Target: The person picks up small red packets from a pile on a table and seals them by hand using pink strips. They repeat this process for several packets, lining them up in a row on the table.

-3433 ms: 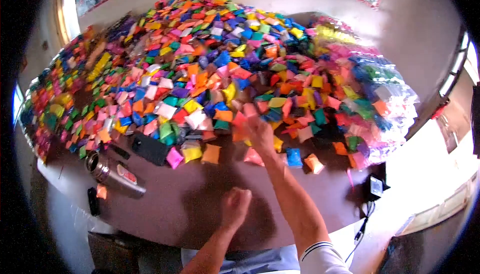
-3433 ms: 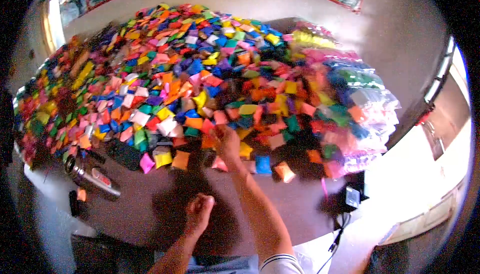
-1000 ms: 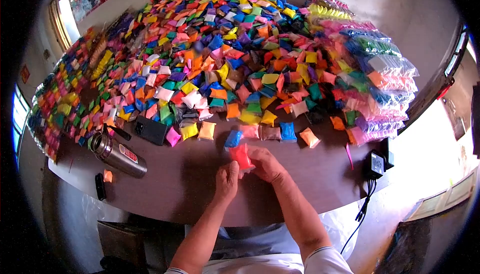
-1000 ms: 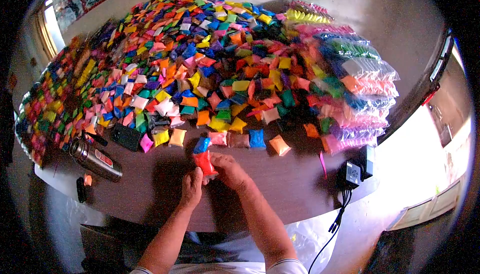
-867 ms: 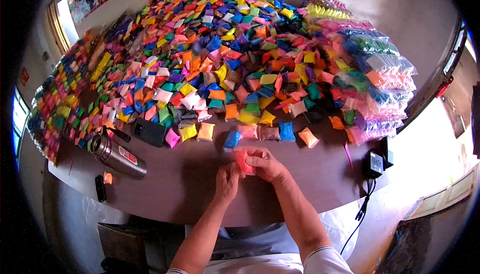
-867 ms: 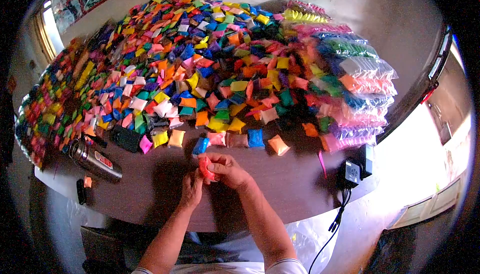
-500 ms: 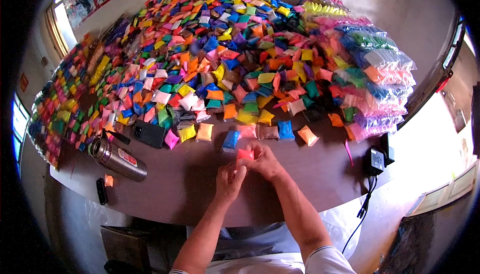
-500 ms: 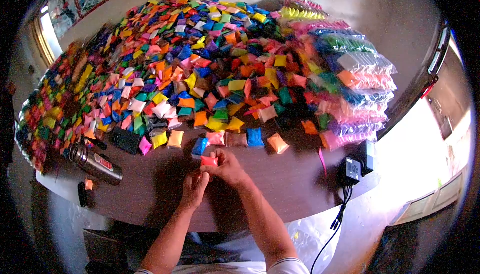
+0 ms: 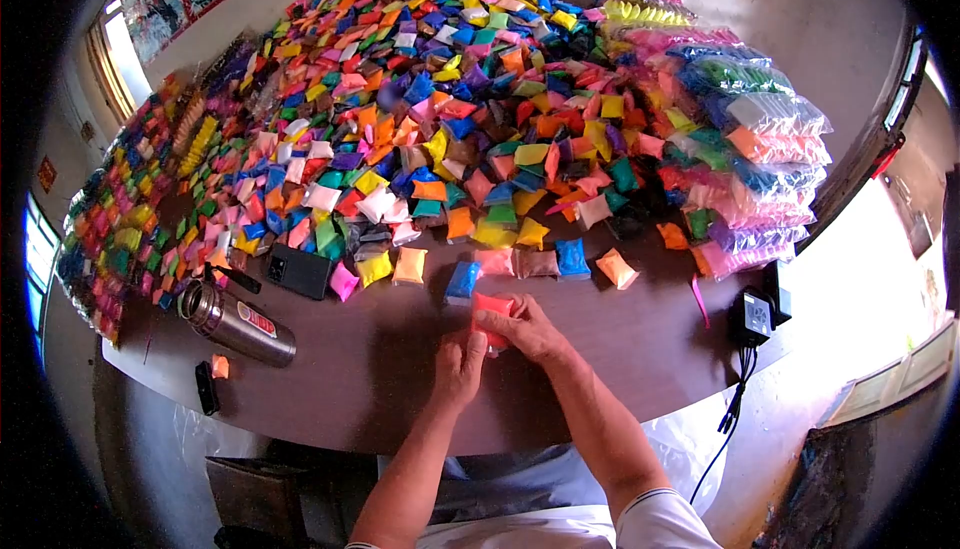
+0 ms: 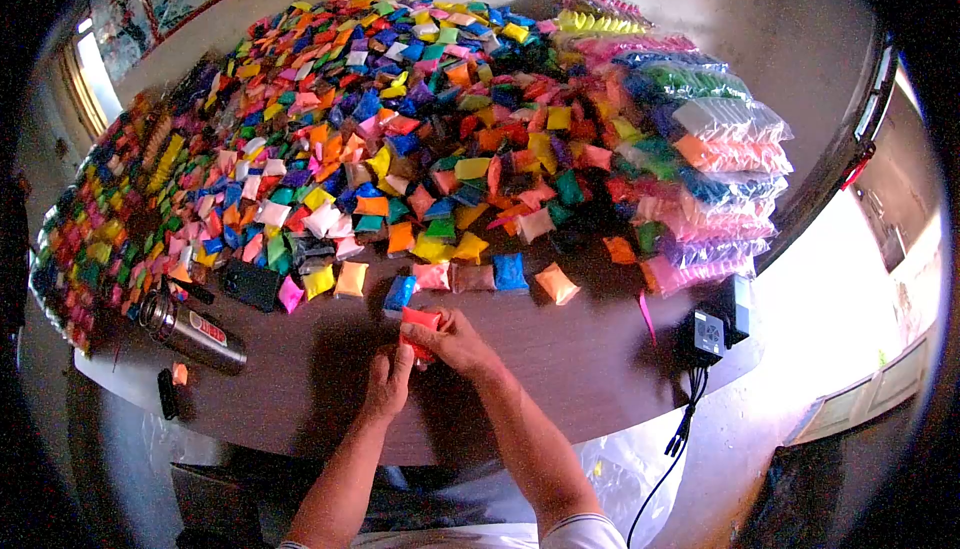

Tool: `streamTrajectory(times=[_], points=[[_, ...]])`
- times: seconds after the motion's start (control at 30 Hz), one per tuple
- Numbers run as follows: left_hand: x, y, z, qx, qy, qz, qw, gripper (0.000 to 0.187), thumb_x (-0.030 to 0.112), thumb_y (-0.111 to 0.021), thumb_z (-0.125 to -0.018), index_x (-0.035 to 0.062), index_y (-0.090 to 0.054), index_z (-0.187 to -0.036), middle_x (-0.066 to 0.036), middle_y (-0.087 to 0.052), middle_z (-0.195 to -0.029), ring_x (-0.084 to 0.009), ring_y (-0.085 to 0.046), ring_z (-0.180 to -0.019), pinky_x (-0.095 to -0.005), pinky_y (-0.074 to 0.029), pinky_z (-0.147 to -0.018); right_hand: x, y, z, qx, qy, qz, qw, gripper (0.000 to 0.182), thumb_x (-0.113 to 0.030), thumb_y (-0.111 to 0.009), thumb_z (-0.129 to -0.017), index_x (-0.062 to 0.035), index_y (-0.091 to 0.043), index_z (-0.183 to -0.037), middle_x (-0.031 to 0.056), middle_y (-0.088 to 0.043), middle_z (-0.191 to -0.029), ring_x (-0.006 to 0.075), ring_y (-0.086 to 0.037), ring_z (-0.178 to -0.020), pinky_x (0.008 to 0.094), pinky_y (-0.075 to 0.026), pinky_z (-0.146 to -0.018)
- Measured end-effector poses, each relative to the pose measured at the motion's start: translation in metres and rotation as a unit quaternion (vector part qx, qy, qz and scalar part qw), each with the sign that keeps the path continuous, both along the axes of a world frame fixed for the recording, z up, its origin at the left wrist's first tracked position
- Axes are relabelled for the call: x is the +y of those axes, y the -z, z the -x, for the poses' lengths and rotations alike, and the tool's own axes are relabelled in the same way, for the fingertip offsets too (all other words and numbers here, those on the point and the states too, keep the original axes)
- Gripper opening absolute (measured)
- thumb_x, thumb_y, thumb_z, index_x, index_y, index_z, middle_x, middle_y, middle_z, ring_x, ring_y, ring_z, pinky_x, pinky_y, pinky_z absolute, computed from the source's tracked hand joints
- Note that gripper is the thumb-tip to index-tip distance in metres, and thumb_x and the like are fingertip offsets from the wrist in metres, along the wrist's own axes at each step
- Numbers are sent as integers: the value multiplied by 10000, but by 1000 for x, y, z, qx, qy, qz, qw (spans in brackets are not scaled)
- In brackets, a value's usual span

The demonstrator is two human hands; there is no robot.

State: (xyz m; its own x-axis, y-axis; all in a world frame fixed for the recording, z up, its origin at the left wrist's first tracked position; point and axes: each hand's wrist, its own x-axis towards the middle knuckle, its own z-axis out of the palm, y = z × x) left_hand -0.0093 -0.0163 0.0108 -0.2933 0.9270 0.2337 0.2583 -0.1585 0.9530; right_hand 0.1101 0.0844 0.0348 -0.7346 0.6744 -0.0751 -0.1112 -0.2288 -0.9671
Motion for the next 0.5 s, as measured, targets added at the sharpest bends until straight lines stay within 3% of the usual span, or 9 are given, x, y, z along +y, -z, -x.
streamTrajectory(times=[0.27, 0.37, 0.43, 0.5], points=[[-2, 10, -2, 20, -45, 11, 999, 417, 333, -441, -984, -5, -643, -847, -128, -664, -745, -260, -642, -734, -376, -481, -683, 0, 7, 1, 14, 2, -32, 999, 284, -340, -715, -845, -63, -651, -846, -19, -621, -731, 71, -563, -644, 236, -451, -569], [-1, 14, 0, -7, -94, 16, 995, 437, 349, -444, -985, -5, -643, -824, -119, -657, -736, -246, -629, -715, -369, -475, -680, -5, 0, 1, 68, 16, 67, 995, 220, -267, -658, -897, -47, -647, -884, -7, -627, -705, 76, -539, -607, 231, -419, -566], [-2, 7, 1, -33, -66, 17, 997, 452, 358, -437, -989, -5, -642, -814, -106, -651, -729, -225, -621, -710, -359, -470, -670, -3, -9, -3, 26, -10, -10, 1000, 249, -277, -647, -900, -29, -649, -922, 20, -640, -722, 94, -561, -615, 226, -423, -575], [-2, 4, 1, -25, -61, 23, 998, 463, 366, -428, -991, -4, -642, -813, -101, -651, -728, -217, -622, -711, -352, -471, -669, 0, -1, -3, 30, -18, -1, 999, 266, -285, -648, -898, -21, -648, -930, 32, -647, -739, 99, -573, -627, 225, -426, -574]])
